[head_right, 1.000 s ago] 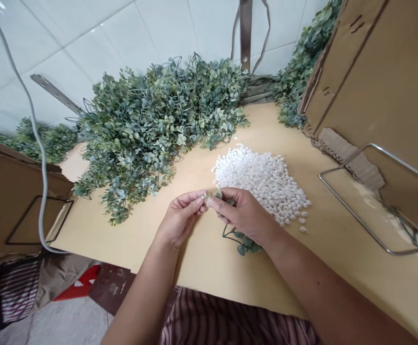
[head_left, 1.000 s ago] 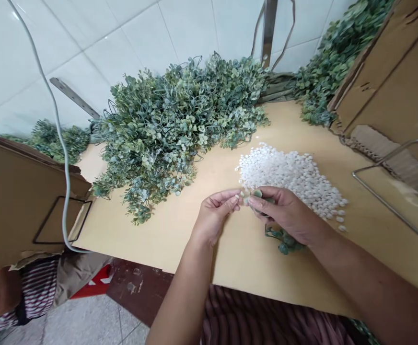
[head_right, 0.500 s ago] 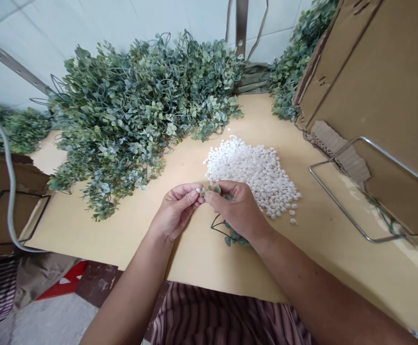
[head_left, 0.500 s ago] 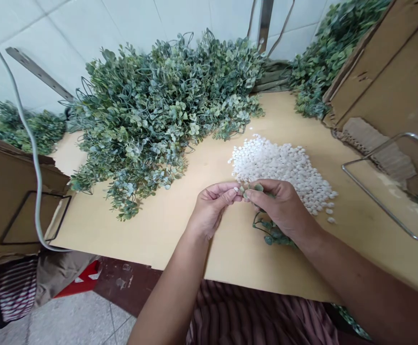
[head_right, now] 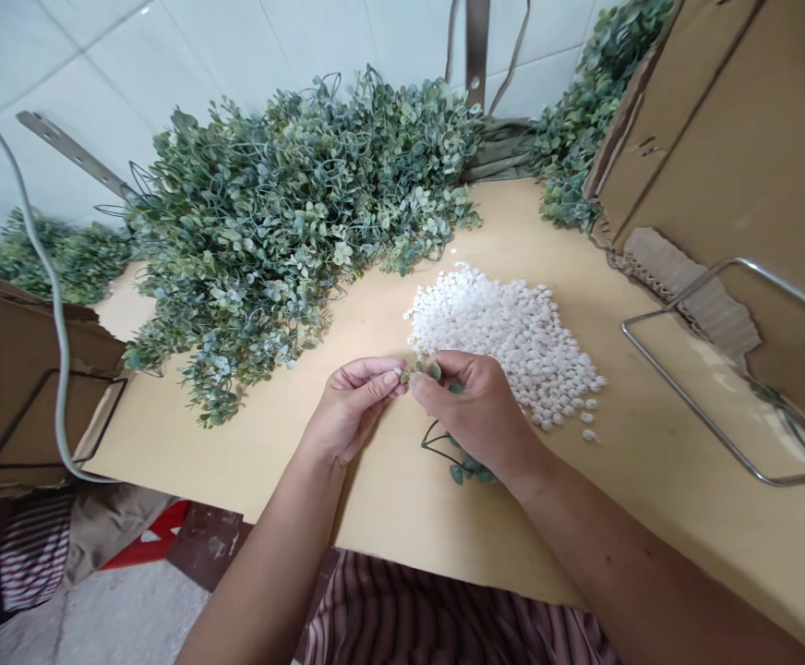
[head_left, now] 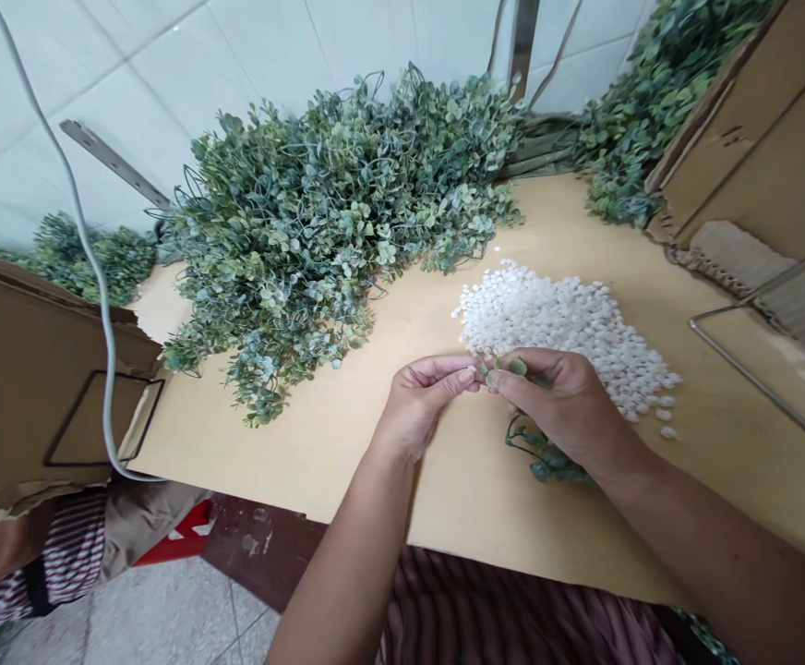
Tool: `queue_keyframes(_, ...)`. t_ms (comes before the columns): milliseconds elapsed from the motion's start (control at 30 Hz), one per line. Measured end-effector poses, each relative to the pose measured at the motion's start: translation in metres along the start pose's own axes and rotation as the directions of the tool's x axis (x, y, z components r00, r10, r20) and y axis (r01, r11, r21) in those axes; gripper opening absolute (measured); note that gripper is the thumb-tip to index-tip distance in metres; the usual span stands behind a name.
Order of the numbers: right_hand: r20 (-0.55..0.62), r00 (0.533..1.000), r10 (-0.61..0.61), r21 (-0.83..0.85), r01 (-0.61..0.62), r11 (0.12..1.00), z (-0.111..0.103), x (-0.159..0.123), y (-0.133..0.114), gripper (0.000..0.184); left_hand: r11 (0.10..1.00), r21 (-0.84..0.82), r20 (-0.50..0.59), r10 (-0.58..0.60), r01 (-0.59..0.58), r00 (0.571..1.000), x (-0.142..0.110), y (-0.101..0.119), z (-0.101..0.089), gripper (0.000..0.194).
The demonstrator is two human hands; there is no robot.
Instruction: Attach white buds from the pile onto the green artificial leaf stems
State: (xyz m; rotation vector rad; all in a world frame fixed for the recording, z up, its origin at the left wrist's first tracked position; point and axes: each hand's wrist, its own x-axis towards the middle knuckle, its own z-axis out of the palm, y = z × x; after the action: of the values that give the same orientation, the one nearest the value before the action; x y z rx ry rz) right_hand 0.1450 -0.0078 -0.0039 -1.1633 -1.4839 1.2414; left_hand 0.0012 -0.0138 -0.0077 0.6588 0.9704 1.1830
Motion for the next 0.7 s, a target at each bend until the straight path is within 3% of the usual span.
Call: queue_keyframes(700,0.072,0.997,-0.039,-0.183,0.052,0.982,-0.0041,0.0015,-0.0025,0.028,0.999,0.033,0.023,-0.010,0.009,1.000,0.0010,-0.0038,0.0018,0.023)
